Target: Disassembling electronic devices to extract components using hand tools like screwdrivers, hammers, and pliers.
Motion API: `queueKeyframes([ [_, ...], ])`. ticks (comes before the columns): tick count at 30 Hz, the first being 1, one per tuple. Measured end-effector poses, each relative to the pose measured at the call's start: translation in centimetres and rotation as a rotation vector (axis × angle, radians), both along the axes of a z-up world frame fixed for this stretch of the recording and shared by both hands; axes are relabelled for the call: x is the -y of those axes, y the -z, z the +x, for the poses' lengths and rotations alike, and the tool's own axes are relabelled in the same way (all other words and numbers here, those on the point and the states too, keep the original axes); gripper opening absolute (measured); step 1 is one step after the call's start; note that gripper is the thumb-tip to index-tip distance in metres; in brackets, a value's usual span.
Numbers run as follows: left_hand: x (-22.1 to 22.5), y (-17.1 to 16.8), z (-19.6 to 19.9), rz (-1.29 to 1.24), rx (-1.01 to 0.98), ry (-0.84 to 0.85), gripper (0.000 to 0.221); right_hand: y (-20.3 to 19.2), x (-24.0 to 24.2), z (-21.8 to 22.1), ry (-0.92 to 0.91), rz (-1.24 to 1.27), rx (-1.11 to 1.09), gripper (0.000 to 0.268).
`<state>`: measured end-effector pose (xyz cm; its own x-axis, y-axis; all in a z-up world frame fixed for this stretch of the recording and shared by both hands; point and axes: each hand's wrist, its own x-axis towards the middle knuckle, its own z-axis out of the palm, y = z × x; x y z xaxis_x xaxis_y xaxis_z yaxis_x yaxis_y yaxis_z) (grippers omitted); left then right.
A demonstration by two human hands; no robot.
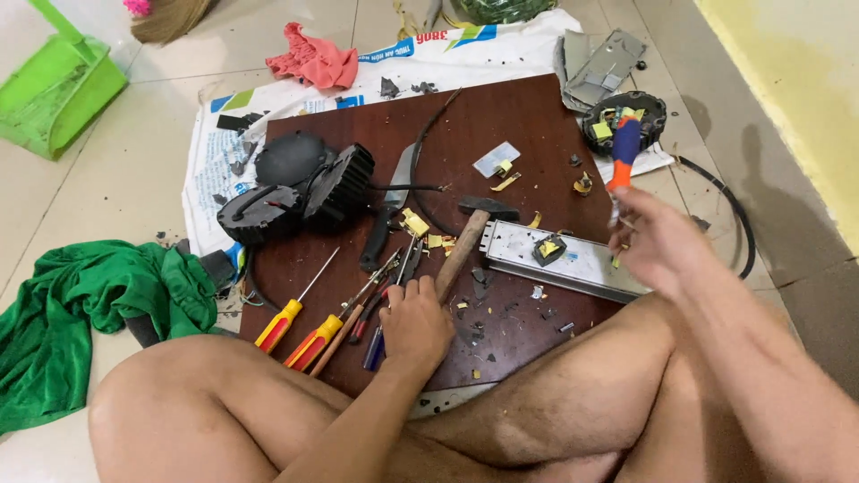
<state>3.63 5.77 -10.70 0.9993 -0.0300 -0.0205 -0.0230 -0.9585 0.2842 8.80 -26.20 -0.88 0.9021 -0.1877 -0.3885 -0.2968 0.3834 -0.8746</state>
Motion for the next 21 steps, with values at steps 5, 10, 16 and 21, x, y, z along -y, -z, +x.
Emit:
queueKeyframes([
  [5,-0.3,0.4,0.0,-0.012,-0.003,-0.006,0.036,0.7,0.2,-0.5,0.11,0.1,0.045,0.021],
  [10,0.1,-1.5,0.2,-0.004,-0.152,-0.033,0.041,-2.0,-1.7,-2.0,0.118,-0.118,0.069,0.058],
  [16,0.2,-1.7,0.8,0.041,-0.388,-0.02,0.04,-1.9,-4.7,-3.9,0.066,-0.185,0.17,0.052],
  [21,0.3,-1.4,0.7,0.049,-0.388,-0.028,0.041,-2.3,-6.1,-4.9,-0.026,-0.517,0.266,0.053],
])
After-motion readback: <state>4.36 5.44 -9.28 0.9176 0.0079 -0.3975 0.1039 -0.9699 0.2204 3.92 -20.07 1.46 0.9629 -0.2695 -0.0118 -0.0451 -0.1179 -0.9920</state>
